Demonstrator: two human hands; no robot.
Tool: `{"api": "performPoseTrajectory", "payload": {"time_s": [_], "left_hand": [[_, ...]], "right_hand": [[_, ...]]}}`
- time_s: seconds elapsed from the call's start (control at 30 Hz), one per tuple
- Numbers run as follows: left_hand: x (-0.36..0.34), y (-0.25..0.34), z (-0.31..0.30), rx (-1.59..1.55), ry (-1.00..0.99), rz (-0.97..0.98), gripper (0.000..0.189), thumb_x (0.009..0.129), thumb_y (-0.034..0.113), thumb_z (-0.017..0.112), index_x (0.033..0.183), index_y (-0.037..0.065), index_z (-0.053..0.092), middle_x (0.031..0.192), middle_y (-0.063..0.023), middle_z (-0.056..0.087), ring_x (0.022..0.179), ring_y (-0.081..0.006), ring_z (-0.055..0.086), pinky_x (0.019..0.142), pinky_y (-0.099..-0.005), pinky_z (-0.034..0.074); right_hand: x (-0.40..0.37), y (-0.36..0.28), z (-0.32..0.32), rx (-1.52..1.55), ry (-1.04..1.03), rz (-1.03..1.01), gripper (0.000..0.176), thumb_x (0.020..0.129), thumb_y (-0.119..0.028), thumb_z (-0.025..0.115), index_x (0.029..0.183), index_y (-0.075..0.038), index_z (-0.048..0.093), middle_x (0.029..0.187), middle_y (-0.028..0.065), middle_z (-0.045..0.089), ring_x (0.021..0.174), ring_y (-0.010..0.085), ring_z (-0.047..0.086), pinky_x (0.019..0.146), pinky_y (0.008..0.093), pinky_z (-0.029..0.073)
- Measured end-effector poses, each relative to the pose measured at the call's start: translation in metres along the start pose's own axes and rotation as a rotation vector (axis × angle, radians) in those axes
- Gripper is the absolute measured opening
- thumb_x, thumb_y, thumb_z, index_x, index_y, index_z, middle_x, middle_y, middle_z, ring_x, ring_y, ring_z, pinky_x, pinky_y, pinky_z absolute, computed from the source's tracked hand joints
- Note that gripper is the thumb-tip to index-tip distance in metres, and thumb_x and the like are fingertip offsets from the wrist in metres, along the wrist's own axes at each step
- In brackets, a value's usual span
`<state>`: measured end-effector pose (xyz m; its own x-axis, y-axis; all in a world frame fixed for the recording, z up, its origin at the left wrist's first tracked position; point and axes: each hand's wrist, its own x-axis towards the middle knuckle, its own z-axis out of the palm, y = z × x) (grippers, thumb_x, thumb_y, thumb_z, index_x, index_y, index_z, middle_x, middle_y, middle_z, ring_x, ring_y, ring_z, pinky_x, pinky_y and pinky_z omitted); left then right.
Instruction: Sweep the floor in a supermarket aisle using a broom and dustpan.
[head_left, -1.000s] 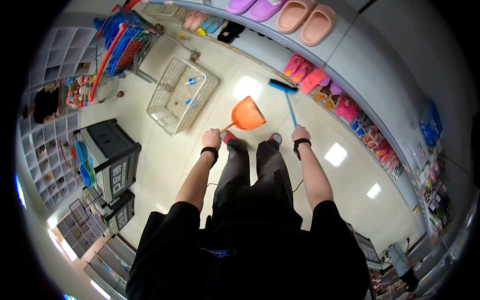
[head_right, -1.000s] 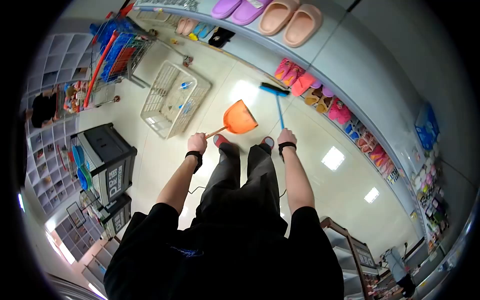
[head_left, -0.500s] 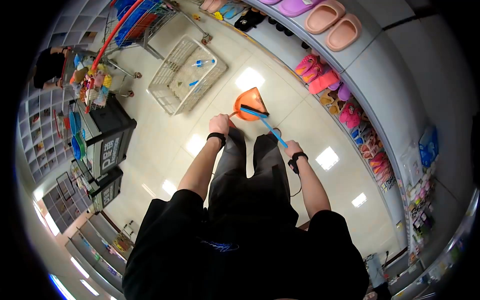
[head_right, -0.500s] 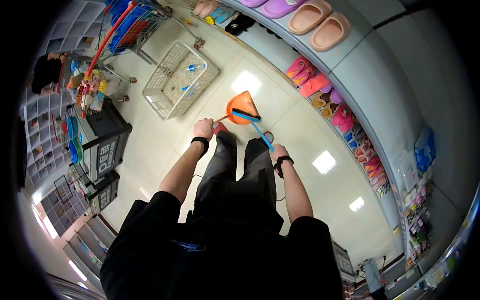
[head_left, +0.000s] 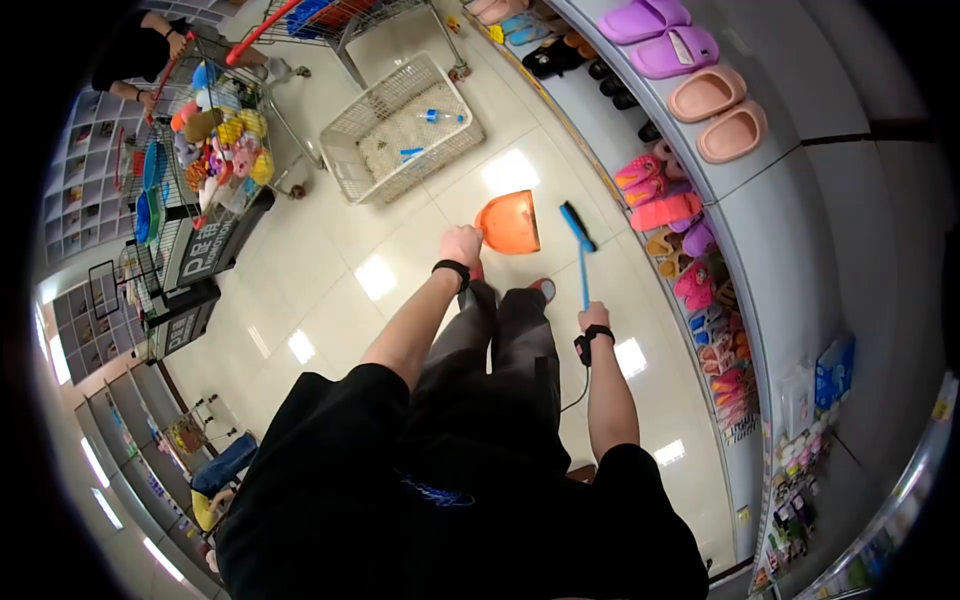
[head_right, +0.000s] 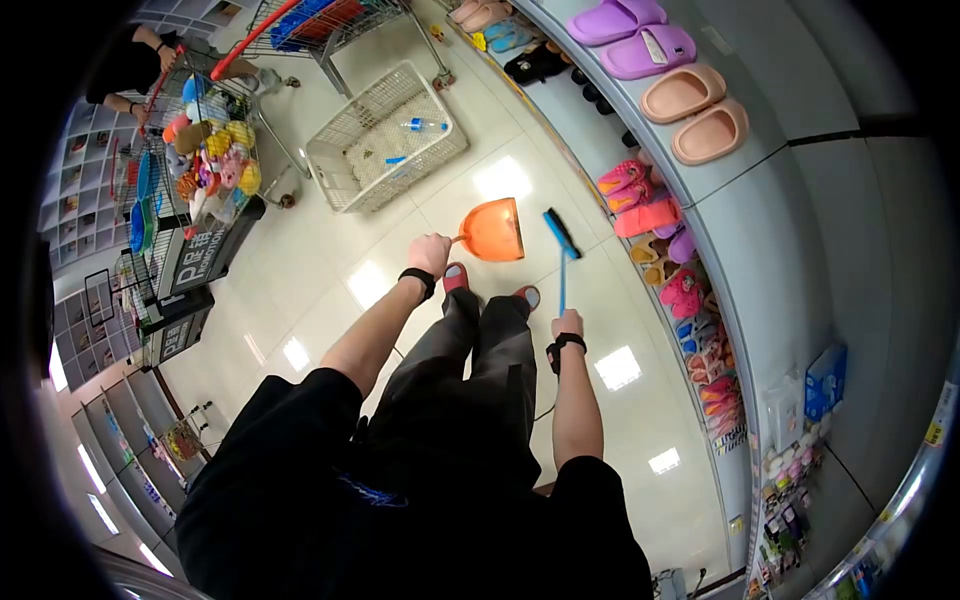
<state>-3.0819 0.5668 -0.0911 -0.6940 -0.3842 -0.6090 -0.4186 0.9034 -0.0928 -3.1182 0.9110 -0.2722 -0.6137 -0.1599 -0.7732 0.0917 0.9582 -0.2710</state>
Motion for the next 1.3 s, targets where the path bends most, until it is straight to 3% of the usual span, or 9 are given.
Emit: {"api": "performPoseTrajectory", "payload": {"time_s": [0.17,0.37,0.5,0.57,0.8,0.97,1.17,1.23,1.3], "left_hand": [[-0.001,-0.015,0.016,-0.02,0.058,0.018,0.012,0.08,0.009,0.054,0.084,0.011,0.066,0.084,-0.0106,0.067,0.08,-0.0255,0.066,0.068,-0.035,0.054],[-0.022,-0.034,0.03,-0.11,0.154,0.003,0.014,0.082,0.01,0.052,0.08,0.011,0.066,0.082,-0.0108,0.067,0.078,-0.025,0.066,0.065,-0.0355,0.054],[-0.024,-0.048,0.035,-0.134,0.136,-0.015,0.013,0.08,0.01,0.053,0.081,0.01,0.067,0.082,-0.0103,0.067,0.08,-0.0242,0.066,0.067,-0.0353,0.054],[-0.023,-0.055,0.043,-0.126,0.17,-0.003,0.013,0.08,0.01,0.054,0.081,0.01,0.067,0.082,-0.0103,0.067,0.079,-0.024,0.066,0.067,-0.0353,0.054],[-0.035,-0.095,0.053,-0.274,0.169,-0.054,0.016,0.081,0.01,0.053,0.082,0.011,0.068,0.085,-0.0099,0.068,0.08,-0.0238,0.067,0.068,-0.0341,0.054],[-0.038,-0.134,0.061,-0.277,0.094,-0.069,0.017,0.085,0.013,0.05,0.088,0.01,0.067,0.09,-0.0108,0.067,0.084,-0.0247,0.066,0.07,-0.0352,0.054],[-0.051,-0.178,0.077,-0.34,0.115,-0.135,0.018,0.085,0.013,0.049,0.097,0.009,0.061,0.094,-0.0126,0.064,0.086,-0.0275,0.064,0.071,-0.0381,0.053],[-0.057,-0.19,0.088,-0.345,0.105,-0.164,0.018,0.086,0.014,0.047,0.096,0.009,0.062,0.094,-0.0126,0.064,0.087,-0.0275,0.064,0.071,-0.0379,0.053],[-0.072,-0.2,0.087,-0.355,0.101,-0.192,0.02,0.087,0.014,0.046,0.096,0.01,0.063,0.095,-0.0119,0.064,0.09,-0.0262,0.064,0.073,-0.0368,0.053]], "right_hand": [[-0.021,-0.041,-0.004,0.198,-0.261,-0.162,0.029,0.071,-0.011,0.056,0.097,-0.005,0.066,0.059,0.0112,0.058,0.047,0.0197,0.056,0.046,0.0339,0.046],[-0.072,-0.052,-0.01,0.195,-0.253,-0.092,0.029,0.074,-0.013,0.058,0.101,-0.007,0.066,0.053,0.0084,0.054,0.042,0.0157,0.052,0.039,0.0316,0.04],[-0.077,0.0,-0.018,0.167,-0.082,-0.162,0.026,0.074,-0.011,0.057,0.097,-0.004,0.066,0.053,0.0089,0.055,0.042,0.0175,0.053,0.041,0.0327,0.043],[-0.093,0.003,-0.048,0.202,-0.114,0.07,0.021,0.073,-0.011,0.057,0.09,-0.001,0.066,0.054,0.0092,0.056,0.043,0.0177,0.054,0.042,0.0326,0.044],[-0.108,0.048,-0.107,-0.156,-0.073,0.223,0.018,0.072,-0.015,0.059,0.078,0.001,0.065,0.065,0.0125,0.063,0.061,0.0232,0.063,0.057,0.036,0.05],[-0.089,0.04,-0.131,-0.317,-0.069,0.26,0.017,0.071,-0.013,0.061,0.074,0.003,0.062,0.064,0.012,0.06,0.056,0.022,0.059,0.055,0.0371,0.049],[-0.051,-0.03,-0.133,-0.377,-0.061,0.062,0.017,0.073,-0.015,0.061,0.072,0.003,0.06,0.062,0.0109,0.059,0.051,0.0232,0.057,0.047,0.038,0.045],[-0.07,-0.091,-0.136,-0.4,-0.02,-0.019,0.018,0.074,-0.014,0.062,0.083,0.001,0.065,0.063,0.0102,0.06,0.052,0.0227,0.059,0.048,0.0355,0.046],[-0.086,-0.144,-0.135,-0.275,-0.1,0.009,0.032,0.071,-0.014,0.059,0.099,-0.001,0.065,0.076,0.0189,0.065,0.066,0.0277,0.066,0.063,0.0365,0.052]]}}
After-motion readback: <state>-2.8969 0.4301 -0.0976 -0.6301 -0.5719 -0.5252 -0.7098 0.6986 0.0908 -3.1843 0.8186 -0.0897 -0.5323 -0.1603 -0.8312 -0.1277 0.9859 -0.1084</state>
